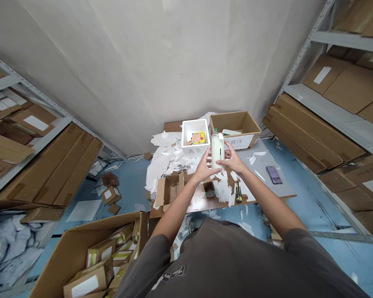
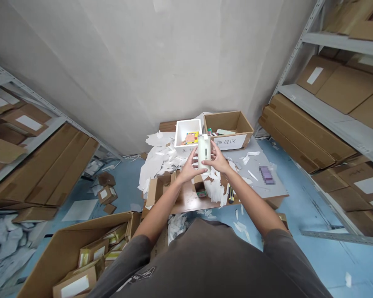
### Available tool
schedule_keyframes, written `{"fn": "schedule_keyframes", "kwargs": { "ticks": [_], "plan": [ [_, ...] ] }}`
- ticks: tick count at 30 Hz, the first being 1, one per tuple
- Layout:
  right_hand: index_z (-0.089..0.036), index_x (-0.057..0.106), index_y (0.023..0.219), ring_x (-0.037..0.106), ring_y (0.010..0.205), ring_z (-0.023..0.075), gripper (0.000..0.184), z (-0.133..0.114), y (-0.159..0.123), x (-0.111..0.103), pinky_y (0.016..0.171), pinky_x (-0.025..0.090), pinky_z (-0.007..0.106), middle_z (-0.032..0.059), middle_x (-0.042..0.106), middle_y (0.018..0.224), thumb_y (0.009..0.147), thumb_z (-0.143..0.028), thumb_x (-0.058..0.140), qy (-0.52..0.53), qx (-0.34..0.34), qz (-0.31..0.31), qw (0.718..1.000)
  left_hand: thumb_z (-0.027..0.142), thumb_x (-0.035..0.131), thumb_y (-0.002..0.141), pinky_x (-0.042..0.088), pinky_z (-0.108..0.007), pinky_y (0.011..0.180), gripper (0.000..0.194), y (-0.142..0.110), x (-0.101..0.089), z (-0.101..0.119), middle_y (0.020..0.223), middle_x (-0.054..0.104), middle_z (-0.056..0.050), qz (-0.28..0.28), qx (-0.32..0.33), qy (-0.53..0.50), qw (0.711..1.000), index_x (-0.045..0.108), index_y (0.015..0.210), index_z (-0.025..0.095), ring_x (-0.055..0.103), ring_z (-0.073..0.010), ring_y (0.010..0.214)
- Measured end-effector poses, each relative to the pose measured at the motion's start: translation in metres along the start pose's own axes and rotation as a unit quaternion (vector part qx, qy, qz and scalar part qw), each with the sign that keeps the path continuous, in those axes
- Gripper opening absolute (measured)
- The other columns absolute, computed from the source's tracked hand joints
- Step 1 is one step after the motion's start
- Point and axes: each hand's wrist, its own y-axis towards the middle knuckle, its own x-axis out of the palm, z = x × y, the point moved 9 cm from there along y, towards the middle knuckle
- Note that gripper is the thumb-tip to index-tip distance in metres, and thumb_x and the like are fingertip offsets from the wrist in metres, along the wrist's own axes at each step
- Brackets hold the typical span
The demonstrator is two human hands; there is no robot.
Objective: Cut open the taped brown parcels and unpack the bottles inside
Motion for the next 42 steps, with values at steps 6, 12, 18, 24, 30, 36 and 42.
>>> {"fn": "schedule_keyframes", "kwargs": {
  "ticks": [6,12,18,24,30,36,42],
  "plan": [
    [-0.038,0.018,0.178,0.069,0.130,0.0348,0.134,-0.001,-0.006,-0.020,0.109,0.060,0.054,0.0129,0.065,0.150,0.071,-0.041,0.099,0.015,-0.020,-0.061,0.998,0.041,0.093,0.080,0.063,-0.043,0.098,0.122,0.007,0.033,0.004,0.160,0.052,-0.014,0.008,0.011,-0.021,1.000,0.019,0.176,0.039,0.069,-0.0302,0.125],
    [-0.038,0.015,0.179,0.070,0.129,0.0352,0.139,0.002,-0.004,-0.051,0.106,0.061,0.053,0.0125,0.066,0.149,0.069,-0.043,0.100,0.039,-0.008,-0.041,0.998,0.037,0.101,0.069,0.063,-0.041,0.098,0.127,0.015,0.055,-0.001,0.159,0.050,-0.014,0.064,0.004,0.016,0.998,0.029,0.174,0.039,0.065,-0.0311,0.130],
    [-0.043,0.015,0.178,0.069,0.132,0.0338,0.132,0.003,-0.001,-0.067,0.109,0.060,0.052,0.0113,0.058,0.158,0.074,-0.039,0.096,0.039,-0.003,-0.074,0.996,0.039,0.099,0.073,0.063,-0.040,0.097,0.119,0.024,0.072,-0.007,0.158,0.051,-0.013,0.069,-0.005,0.001,0.998,0.033,0.172,0.039,0.067,-0.0302,0.126],
    [-0.041,0.014,0.179,0.071,0.127,0.0328,0.131,0.009,0.001,-0.082,0.106,0.061,0.051,0.0104,0.064,0.151,0.074,-0.034,0.093,0.045,-0.003,-0.075,0.996,0.040,0.097,0.074,0.062,-0.044,0.100,0.116,0.031,0.081,-0.004,0.159,0.053,-0.013,0.059,0.004,0.000,0.998,0.035,0.171,0.037,0.068,-0.0306,0.125],
    [-0.041,0.009,0.179,0.071,0.126,0.0331,0.136,0.005,0.002,-0.085,0.104,0.063,0.051,0.0110,0.063,0.153,0.074,-0.042,0.096,0.047,-0.026,-0.056,0.997,0.042,0.096,0.075,0.060,-0.042,0.103,0.112,0.036,0.080,0.002,0.160,0.051,-0.013,0.081,0.019,0.036,0.996,0.037,0.170,0.035,0.064,-0.0293,0.130],
    [-0.042,0.005,0.179,0.064,0.137,0.0350,0.148,0.001,0.006,-0.072,0.110,0.061,0.052,0.0106,0.056,0.161,0.068,-0.047,0.102,0.046,-0.023,-0.028,0.998,0.044,0.097,0.076,0.059,-0.043,0.103,0.113,0.036,0.075,-0.003,0.151,0.058,-0.013,0.076,0.003,0.020,0.997,0.035,0.170,0.034,0.068,-0.0282,0.122],
    [-0.039,-0.003,0.179,0.065,0.137,0.0376,0.154,0.003,0.015,-0.047,0.112,0.058,0.057,0.0143,0.053,0.165,0.067,-0.050,0.102,0.042,-0.002,-0.009,0.999,0.036,0.097,0.074,0.056,-0.046,0.110,0.112,0.027,0.055,-0.003,0.156,0.054,-0.013,0.070,0.004,0.029,0.997,0.038,0.169,0.034,0.060,-0.0323,0.137]
  ]
}}
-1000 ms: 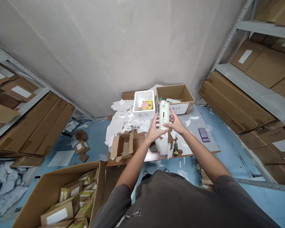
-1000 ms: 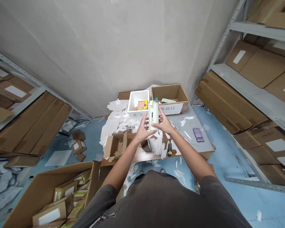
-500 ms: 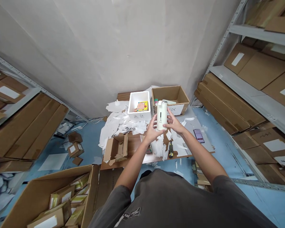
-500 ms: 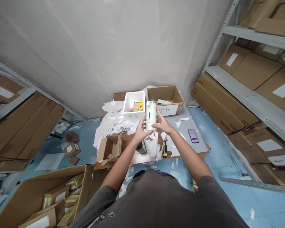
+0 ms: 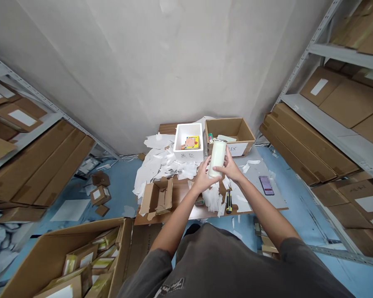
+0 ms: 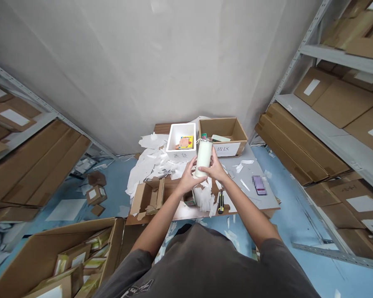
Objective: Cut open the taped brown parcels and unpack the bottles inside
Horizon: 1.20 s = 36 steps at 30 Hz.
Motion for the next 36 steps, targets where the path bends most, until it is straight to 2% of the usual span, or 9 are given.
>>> {"fn": "schedule_keyframes", "kwargs": {
  "ticks": [3,6,9,12,15,19,25,30,36],
  "plan": [
    [-0.037,-0.007,0.179,0.065,0.136,0.0383,0.157,0.004,0.005,0.013,0.110,0.059,0.056,0.0169,0.049,0.168,0.066,-0.048,0.102,-0.034,0.005,0.025,0.999,0.032,0.098,0.070,0.056,-0.048,0.110,0.118,0.000,-0.019,-0.002,0.157,0.053,-0.013,0.013,0.002,0.014,1.000,0.036,0.170,0.035,0.061,-0.0324,0.134],
    [-0.038,-0.008,0.179,0.066,0.135,0.0370,0.152,0.006,0.009,0.035,0.108,0.060,0.055,0.0159,0.054,0.163,0.070,-0.048,0.099,-0.035,0.010,0.004,0.999,0.034,0.096,0.076,0.057,-0.046,0.107,0.114,0.001,-0.034,-0.005,0.155,0.055,-0.014,-0.012,0.003,-0.017,1.000,0.034,0.171,0.034,0.065,-0.0301,0.128],
    [-0.038,-0.005,0.179,0.068,0.131,0.0360,0.149,0.006,0.014,0.048,0.106,0.061,0.054,0.0148,0.058,0.158,0.071,-0.048,0.098,-0.058,0.001,0.030,0.998,0.038,0.097,0.074,0.058,-0.046,0.106,0.111,0.003,-0.056,-0.003,0.153,0.054,-0.013,-0.009,0.022,0.006,1.000,0.039,0.168,0.034,0.063,-0.0306,0.130],
    [-0.040,-0.002,0.179,0.066,0.133,0.0357,0.146,0.005,0.018,0.055,0.106,0.061,0.054,0.0145,0.056,0.160,0.072,-0.048,0.098,-0.093,-0.010,0.064,0.994,0.034,0.096,0.073,0.060,-0.043,0.101,0.109,0.007,-0.078,-0.003,0.144,0.056,-0.011,0.007,0.026,0.019,0.999,0.041,0.167,0.033,0.065,-0.0261,0.118],
    [-0.040,-0.003,0.179,0.066,0.132,0.0347,0.142,0.008,0.022,0.066,0.106,0.060,0.054,0.0141,0.057,0.158,0.075,-0.047,0.094,-0.088,-0.004,0.056,0.995,0.028,0.092,0.075,0.060,-0.039,0.097,0.107,0.013,-0.090,-0.008,0.136,0.060,-0.009,-0.015,0.009,-0.020,1.000,0.038,0.168,0.033,0.066,-0.0215,0.109],
    [-0.041,-0.003,0.179,0.066,0.131,0.0335,0.140,0.004,0.025,0.073,0.105,0.061,0.052,0.0131,0.056,0.158,0.075,-0.041,0.091,-0.094,-0.011,0.064,0.993,0.027,0.091,0.073,0.060,-0.038,0.096,0.103,0.020,-0.096,-0.020,0.137,0.059,-0.010,-0.047,-0.016,-0.065,0.997,0.044,0.164,0.031,0.065,-0.0220,0.111],
    [-0.040,0.001,0.179,0.069,0.125,0.0323,0.138,0.005,0.024,0.088,0.100,0.062,0.049,0.0128,0.059,0.153,0.075,-0.040,0.091,-0.084,0.012,0.018,0.996,0.044,0.093,0.077,0.060,-0.040,0.099,0.104,0.018,-0.096,-0.039,0.143,0.057,-0.012,-0.099,-0.050,-0.170,0.979,0.040,0.166,0.031,0.067,-0.0244,0.119],
    [-0.038,0.003,0.180,0.069,0.117,0.0324,0.141,0.001,0.020,0.088,0.096,0.064,0.050,0.0141,0.059,0.153,0.071,-0.038,0.094,-0.147,0.005,0.080,0.986,0.040,0.100,0.069,0.059,-0.044,0.104,0.120,0.014,-0.104,-0.029,0.154,0.052,-0.015,-0.057,-0.013,-0.049,0.997,0.035,0.170,0.033,0.064,-0.0292,0.126],
    [-0.037,0.003,0.180,0.069,0.127,0.0346,0.141,0.004,0.023,0.091,0.105,0.061,0.054,0.0144,0.059,0.157,0.073,-0.044,0.094,-0.085,0.022,0.048,0.995,0.045,0.097,0.075,0.057,-0.046,0.108,0.119,0.012,-0.093,-0.018,0.160,0.051,-0.015,-0.096,-0.001,-0.084,0.992,0.029,0.173,0.036,0.064,-0.0312,0.134]
  ]
}}
